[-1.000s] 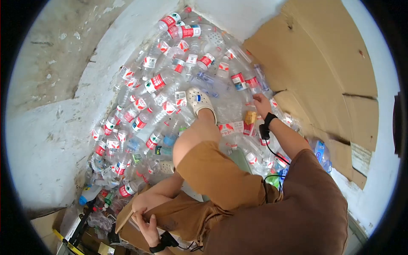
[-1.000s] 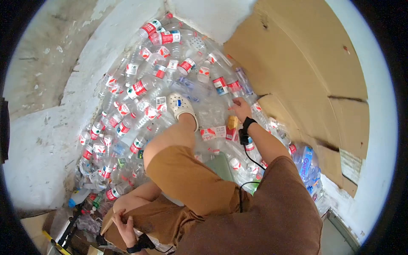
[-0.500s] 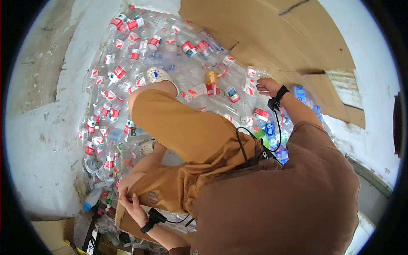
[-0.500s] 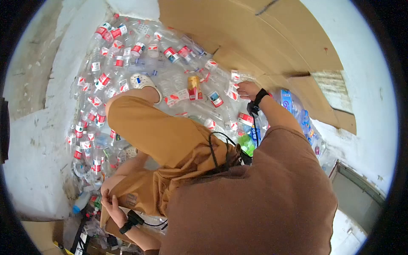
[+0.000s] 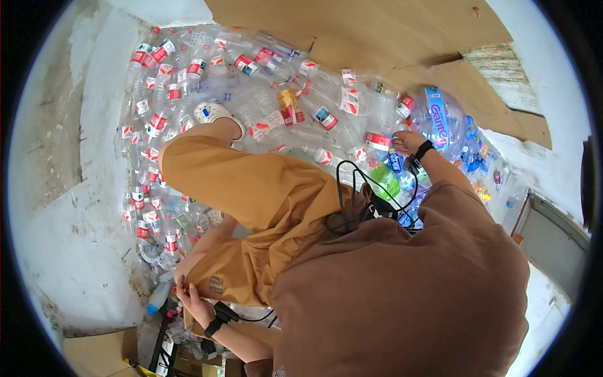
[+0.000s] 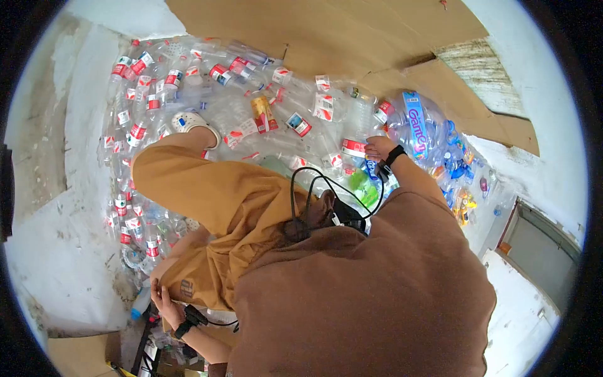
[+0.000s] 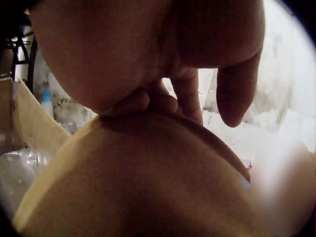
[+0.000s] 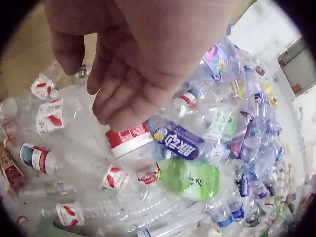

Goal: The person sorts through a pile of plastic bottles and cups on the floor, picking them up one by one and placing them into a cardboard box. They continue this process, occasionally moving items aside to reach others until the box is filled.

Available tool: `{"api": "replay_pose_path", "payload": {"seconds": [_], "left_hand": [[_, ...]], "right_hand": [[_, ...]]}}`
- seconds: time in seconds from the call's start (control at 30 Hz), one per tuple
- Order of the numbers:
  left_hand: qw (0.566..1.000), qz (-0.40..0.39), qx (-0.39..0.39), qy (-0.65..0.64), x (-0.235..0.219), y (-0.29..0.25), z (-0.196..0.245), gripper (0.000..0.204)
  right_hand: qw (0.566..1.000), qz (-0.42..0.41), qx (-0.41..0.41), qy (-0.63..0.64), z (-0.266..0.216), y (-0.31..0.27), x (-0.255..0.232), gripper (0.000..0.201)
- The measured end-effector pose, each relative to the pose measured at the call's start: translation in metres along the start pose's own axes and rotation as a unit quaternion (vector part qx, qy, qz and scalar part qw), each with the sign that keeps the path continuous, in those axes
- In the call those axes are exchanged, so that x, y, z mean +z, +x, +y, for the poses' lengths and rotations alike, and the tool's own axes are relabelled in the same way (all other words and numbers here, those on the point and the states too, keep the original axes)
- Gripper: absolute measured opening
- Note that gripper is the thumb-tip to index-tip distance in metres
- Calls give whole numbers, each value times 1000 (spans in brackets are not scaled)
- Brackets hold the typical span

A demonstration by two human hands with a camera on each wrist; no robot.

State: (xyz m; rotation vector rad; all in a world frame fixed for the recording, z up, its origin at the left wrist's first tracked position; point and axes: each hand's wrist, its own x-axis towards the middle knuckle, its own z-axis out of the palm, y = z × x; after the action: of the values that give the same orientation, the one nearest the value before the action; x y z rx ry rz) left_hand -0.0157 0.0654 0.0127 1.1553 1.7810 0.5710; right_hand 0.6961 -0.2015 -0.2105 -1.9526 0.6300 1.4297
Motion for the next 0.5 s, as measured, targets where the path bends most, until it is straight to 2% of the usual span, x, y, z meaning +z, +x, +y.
{"api": "replay_pose_path", "payload": {"seconds": [0.13,0.27,0.37,0.47,0.5], "left_hand": [[1000,-4,-3,-2,-1,-2,6,43],[1000,-11,-10,-11,-8,3,-1,43],[999,-16,-17,30,-9,6,2,43],[999,-10,-8,46,-5,5,3,42],[999,-10,-10,50,-5,4,4,41]], "right_hand": [[1000,-23,17,-1,28,2,10,32],[993,-78,43,72,63,34,-3,33],[997,-53,49,17,60,28,16,36],[997,-64,38,-16,52,35,49,33],[996,-82,19,-22,47,34,64,24]]}}
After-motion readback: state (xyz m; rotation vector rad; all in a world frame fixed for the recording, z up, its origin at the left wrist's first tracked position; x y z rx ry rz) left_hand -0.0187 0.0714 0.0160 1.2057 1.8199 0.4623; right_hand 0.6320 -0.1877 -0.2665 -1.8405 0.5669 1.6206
